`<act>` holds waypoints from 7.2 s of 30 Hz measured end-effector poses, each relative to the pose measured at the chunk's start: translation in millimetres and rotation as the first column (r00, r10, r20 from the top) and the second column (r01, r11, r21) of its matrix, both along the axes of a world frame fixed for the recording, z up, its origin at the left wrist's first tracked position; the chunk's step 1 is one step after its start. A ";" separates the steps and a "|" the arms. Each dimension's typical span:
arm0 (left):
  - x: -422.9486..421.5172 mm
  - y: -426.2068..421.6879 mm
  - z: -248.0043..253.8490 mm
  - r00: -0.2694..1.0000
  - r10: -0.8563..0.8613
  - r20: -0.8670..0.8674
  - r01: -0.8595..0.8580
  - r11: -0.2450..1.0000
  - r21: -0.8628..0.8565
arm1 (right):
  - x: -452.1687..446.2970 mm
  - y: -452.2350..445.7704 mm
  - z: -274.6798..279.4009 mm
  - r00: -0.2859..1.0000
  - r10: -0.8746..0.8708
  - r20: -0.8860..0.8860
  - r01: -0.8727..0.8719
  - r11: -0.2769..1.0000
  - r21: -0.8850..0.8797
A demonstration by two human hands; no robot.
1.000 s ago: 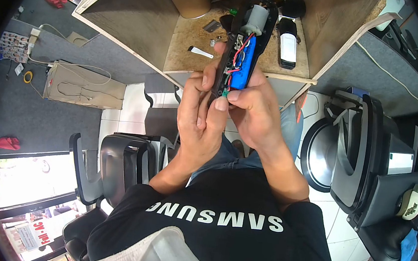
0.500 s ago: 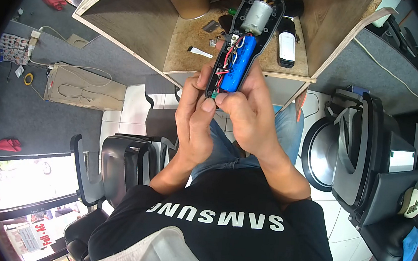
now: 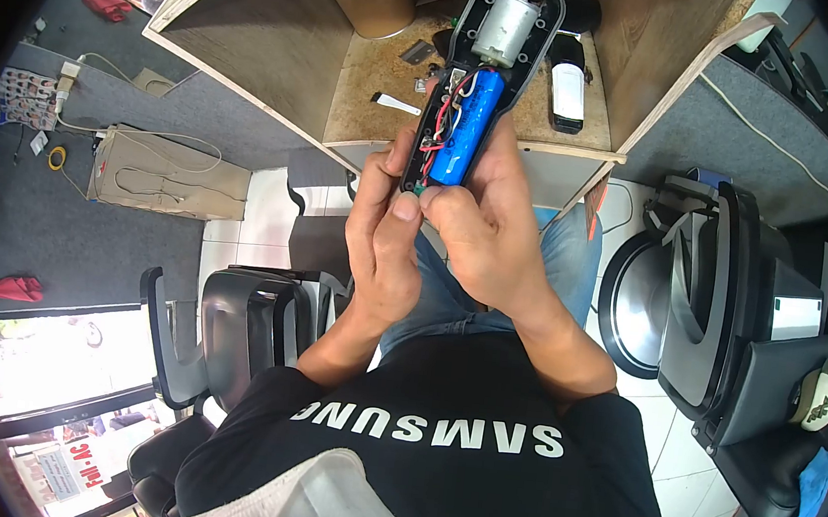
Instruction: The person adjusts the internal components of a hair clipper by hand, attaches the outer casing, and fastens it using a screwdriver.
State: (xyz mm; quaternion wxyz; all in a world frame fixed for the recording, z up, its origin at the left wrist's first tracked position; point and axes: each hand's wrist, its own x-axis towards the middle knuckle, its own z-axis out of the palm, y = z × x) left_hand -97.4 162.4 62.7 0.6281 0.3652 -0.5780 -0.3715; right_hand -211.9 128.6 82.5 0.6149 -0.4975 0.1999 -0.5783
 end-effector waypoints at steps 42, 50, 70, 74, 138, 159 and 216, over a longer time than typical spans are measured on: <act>38.0 -68.8 -22.7 0.843 -0.107 -0.527 0.364 0.834 0.414 | -12.1 -50.2 -28.1 0.791 0.588 0.170 -0.603 0.700 0.383; 43.2 -75.7 -25.3 0.855 -0.098 -0.510 0.345 0.841 0.416 | -6.8 -59.7 -40.9 0.755 0.551 0.356 -0.656 0.644 0.395; 113.4 -138.3 -47.2 0.820 -0.176 -0.545 0.342 0.913 0.220 | -21.3 -84.4 -59.7 0.735 -0.424 -0.530 0.406 0.900 -0.157; 112.7 -154.5 -67.6 0.737 -0.245 -0.630 0.425 0.893 0.150 | -13.4 -102.3 -53.2 0.460 -0.647 -0.609 0.378 0.763 -0.525; 81.1 -152.4 -67.5 0.847 0.224 -0.482 -0.035 0.929 0.370 | 81.8 -103.8 -96.0 0.808 -0.513 -0.288 0.488 0.858 -0.160; 86.9 -150.1 -73.9 0.893 0.182 -0.411 -0.016 0.926 0.377 | 91.0 -91.6 -87.4 0.793 -0.499 -0.350 0.469 0.866 -0.172; 88.5 -150.4 -83.2 0.904 0.145 -0.403 0.020 0.925 0.379 | 89.4 -85.5 -78.7 0.665 -0.610 -0.431 0.455 0.789 -0.413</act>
